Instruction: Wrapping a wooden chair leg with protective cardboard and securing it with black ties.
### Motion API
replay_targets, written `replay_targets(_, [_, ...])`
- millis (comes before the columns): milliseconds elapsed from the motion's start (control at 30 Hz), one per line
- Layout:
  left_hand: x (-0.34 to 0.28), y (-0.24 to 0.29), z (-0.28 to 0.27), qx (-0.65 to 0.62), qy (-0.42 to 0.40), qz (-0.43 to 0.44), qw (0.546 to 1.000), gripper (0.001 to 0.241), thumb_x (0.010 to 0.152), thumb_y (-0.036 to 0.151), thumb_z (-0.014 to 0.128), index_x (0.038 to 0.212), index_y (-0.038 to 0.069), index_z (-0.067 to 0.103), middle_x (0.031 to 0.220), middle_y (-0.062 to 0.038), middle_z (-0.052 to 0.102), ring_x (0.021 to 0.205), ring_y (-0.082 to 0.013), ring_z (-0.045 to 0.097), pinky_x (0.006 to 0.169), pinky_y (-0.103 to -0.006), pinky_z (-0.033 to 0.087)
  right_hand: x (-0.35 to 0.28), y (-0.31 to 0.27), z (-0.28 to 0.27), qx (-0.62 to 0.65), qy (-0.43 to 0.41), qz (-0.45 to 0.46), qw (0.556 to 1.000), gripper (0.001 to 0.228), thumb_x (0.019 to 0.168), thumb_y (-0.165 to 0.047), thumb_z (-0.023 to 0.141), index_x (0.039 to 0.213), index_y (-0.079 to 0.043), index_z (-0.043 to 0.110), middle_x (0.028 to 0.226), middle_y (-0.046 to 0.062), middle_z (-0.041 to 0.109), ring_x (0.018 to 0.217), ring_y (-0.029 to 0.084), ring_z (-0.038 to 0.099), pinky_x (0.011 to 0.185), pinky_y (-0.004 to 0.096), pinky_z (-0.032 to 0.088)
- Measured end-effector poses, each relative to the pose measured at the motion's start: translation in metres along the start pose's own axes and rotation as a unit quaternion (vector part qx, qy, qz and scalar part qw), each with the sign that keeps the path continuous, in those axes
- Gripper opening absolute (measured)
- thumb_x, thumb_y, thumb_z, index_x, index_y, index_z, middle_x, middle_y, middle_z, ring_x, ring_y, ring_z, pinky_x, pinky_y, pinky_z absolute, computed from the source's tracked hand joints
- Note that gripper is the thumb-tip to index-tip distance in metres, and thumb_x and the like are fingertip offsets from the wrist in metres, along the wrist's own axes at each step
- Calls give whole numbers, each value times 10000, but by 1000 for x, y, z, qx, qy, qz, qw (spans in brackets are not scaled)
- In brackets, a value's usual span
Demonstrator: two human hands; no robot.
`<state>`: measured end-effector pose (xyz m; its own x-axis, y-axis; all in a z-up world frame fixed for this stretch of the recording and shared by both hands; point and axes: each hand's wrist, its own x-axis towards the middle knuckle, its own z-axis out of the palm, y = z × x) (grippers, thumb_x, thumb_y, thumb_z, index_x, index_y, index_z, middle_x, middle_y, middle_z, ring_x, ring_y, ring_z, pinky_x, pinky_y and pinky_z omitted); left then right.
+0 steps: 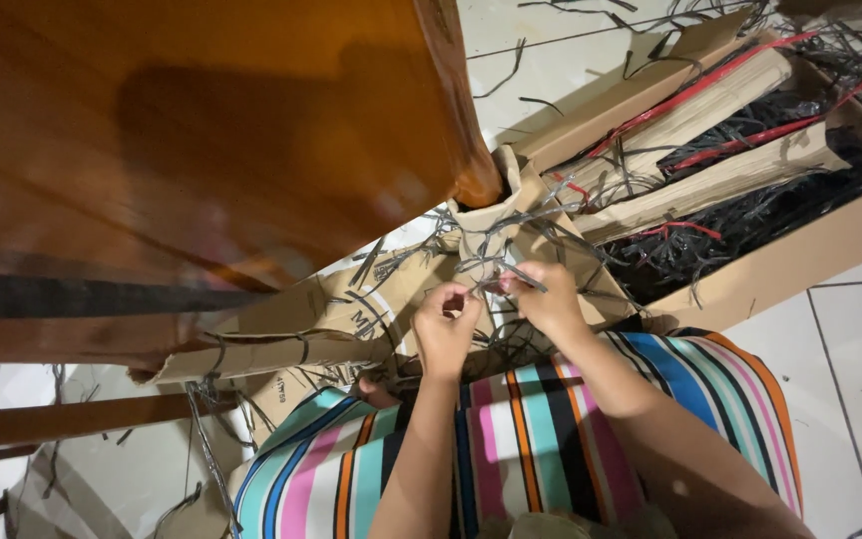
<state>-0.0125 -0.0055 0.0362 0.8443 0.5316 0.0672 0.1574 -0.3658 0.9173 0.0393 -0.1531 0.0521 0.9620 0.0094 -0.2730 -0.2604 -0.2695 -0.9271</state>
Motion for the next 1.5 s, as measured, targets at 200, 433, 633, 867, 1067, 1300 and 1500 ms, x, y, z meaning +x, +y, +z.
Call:
replay_targets(200, [-1,11,-10,17,-10,12,1000,68,745,203,763,810,183,754,657,-48,728,604,-185,672,619,-345,561,13,-1,-6,-117,9,-65,991,94,841,-129,741,834,-203,800,840,54,793,881,311,760,777,415,578])
replay_targets(433, [4,-3,-14,19,-16,73,997,90,734,150,764,823,135,758,692,-99,743,667,-264,742,644,-377,585,29,1,-17,-103,41,-124,986,126,853,-113,700,841,-194,796,816,73,779,890,309,755,821,428,571])
replay_targets(633, [3,14,-27,44,-35,50,997,133,777,185,754,899,134,749,786,-104,773,767,-276,768,726,-412,600,63,40,-11,-180,49,-96,978,73,848,-265,721,816,-280,785,861,11,777,965,285,734,839,428,580])
replay_targets(867, [-42,-7,-73,167,-201,60,963,338,936,287,677,1227,139,591,934,-254,750,901,-438,745,791,-545,602,21,39,-6,-357,-243,104,896,390,782,-334,865,976,-10,770,767,179,764,629,269,763,607,404,615])
replay_targets(1067, [-116,-22,-86,330,-366,2,871,305,991,454,487,1139,187,485,887,-134,705,782,-389,701,676,-518,562,-25,24,30,-434,-312,13,845,223,876,-334,757,850,-113,775,825,126,736,781,285,715,662,411,532])
replay_targets(1300, [-142,-74,-66,420,-105,427,794,82,940,248,614,974,181,647,778,-16,648,610,-192,652,468,-316,484,-35,49,75,-560,-272,-35,782,674,919,-230,740,1468,-17,411,1481,205,447,1242,389,590,906,465,604])
replay_targets(1500, [-135,-87,-60,294,-278,153,902,193,933,214,539,1025,129,685,780,-157,721,618,-429,677,496,-542,537,8,143,90,-535,-263,-123,794,183,894,8,675,1075,-6,695,1058,153,665,988,262,688,862,344,583])
